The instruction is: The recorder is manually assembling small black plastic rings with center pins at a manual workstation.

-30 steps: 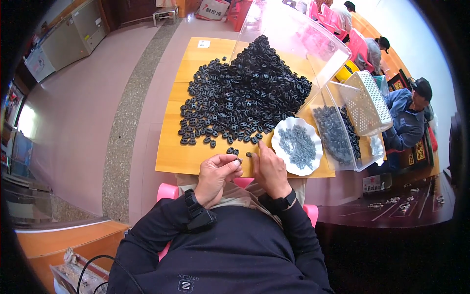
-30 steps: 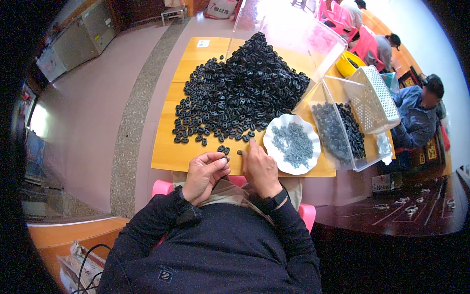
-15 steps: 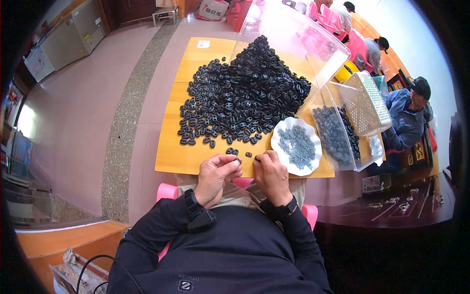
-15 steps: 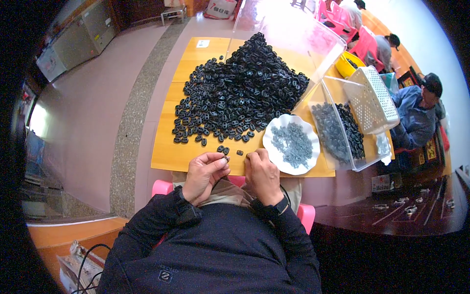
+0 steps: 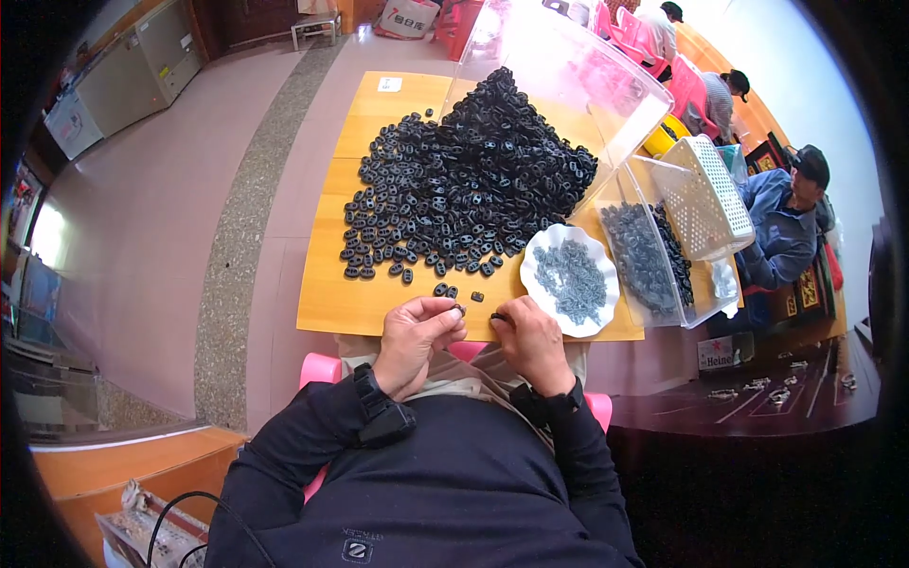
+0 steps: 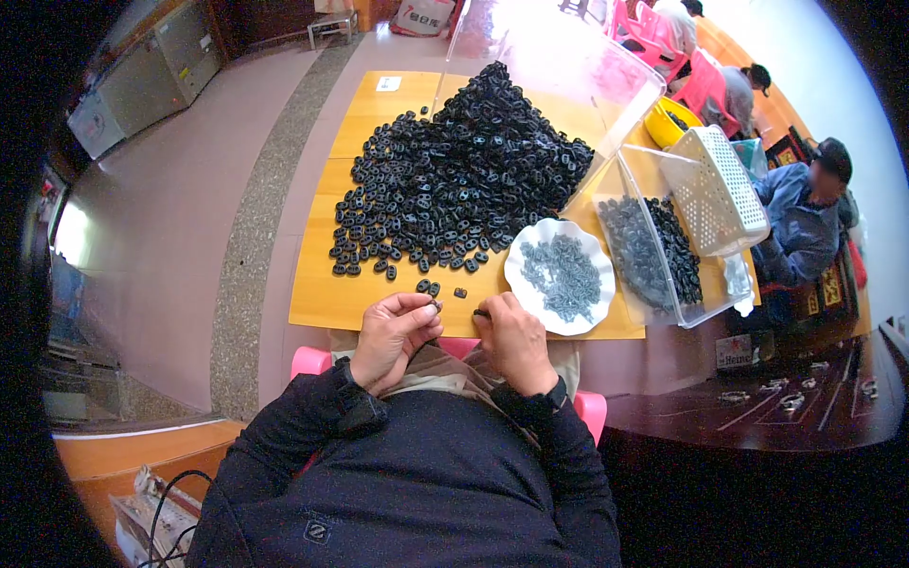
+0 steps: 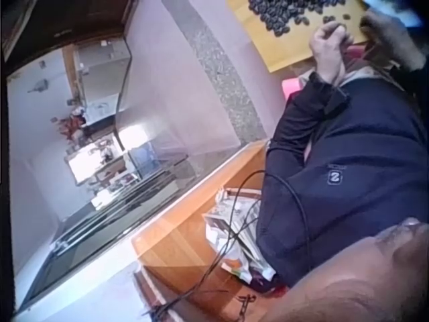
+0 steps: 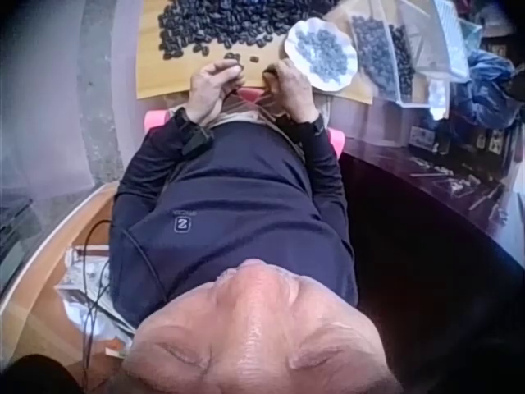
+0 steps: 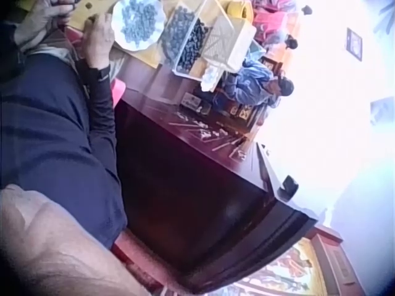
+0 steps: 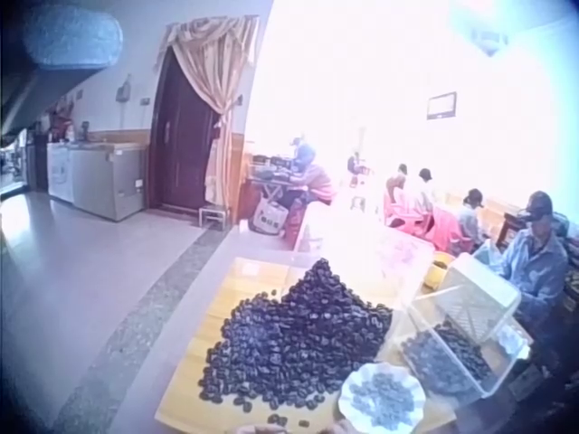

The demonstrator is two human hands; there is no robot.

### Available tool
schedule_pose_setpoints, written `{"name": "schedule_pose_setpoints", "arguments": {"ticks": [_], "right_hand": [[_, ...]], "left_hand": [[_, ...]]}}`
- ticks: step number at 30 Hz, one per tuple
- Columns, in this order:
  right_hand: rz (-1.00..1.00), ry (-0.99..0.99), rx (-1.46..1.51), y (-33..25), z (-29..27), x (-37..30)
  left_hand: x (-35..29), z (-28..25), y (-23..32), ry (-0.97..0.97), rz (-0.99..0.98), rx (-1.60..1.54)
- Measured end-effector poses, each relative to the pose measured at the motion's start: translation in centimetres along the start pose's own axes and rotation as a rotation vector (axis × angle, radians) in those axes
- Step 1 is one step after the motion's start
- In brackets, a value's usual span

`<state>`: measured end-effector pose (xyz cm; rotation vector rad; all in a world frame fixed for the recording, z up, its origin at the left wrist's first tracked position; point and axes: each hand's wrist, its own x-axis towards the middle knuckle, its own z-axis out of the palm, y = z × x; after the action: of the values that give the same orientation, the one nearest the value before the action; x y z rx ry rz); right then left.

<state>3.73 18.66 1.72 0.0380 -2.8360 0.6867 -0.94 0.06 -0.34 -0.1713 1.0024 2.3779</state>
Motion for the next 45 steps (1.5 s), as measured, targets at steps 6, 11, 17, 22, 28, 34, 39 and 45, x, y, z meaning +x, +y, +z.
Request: {"name": "schedule_pose_setpoints", "arguments": {"ticks": [6, 11, 17, 22, 28, 34, 39, 45], "right_hand": [[0.203, 0.027, 0.665, 0.5, 0.8, -0.5], [0.34, -0.075, 1.13, 0.3, 0.7, -0.6], [0.441, -0.124, 1.354, -0.2, 1.0, -0.7], [0.439, -0.13, 1.462, -0.6, 1.1, -0.7], [0.476, -0.195, 1.577, -0.7, 1.0, -0.7], [0.519, -0.211, 1.664, -0.6, 1.1, -0.7], [0.54, -0.22, 1.757, -0.4, 1.3, -0.8], [0.55, -0.224, 1.765, -0.4, 1.3, -0.9]], "left_hand": [[-0.2, 0.1, 0.0, -0.035, -0.021, 0.011], [-0.1, 0.1, -0.4, -0.026, 0.0, 0.064], [-0.2, 0.3, -0.6, -0.018, 0.002, 0.118], [-0.2, 0.3, -0.9, -0.057, 0.069, 0.154], [-0.1, 0.3, -1.1, -0.087, 0.07, 0.141], [-0.1, 0.2, -1.0, -0.112, 0.073, 0.131], [-0.1, 0.3, -1.0, -0.125, 0.069, 0.137], [-0.1, 0.3, -1.1, -0.119, 0.07, 0.148]]}}
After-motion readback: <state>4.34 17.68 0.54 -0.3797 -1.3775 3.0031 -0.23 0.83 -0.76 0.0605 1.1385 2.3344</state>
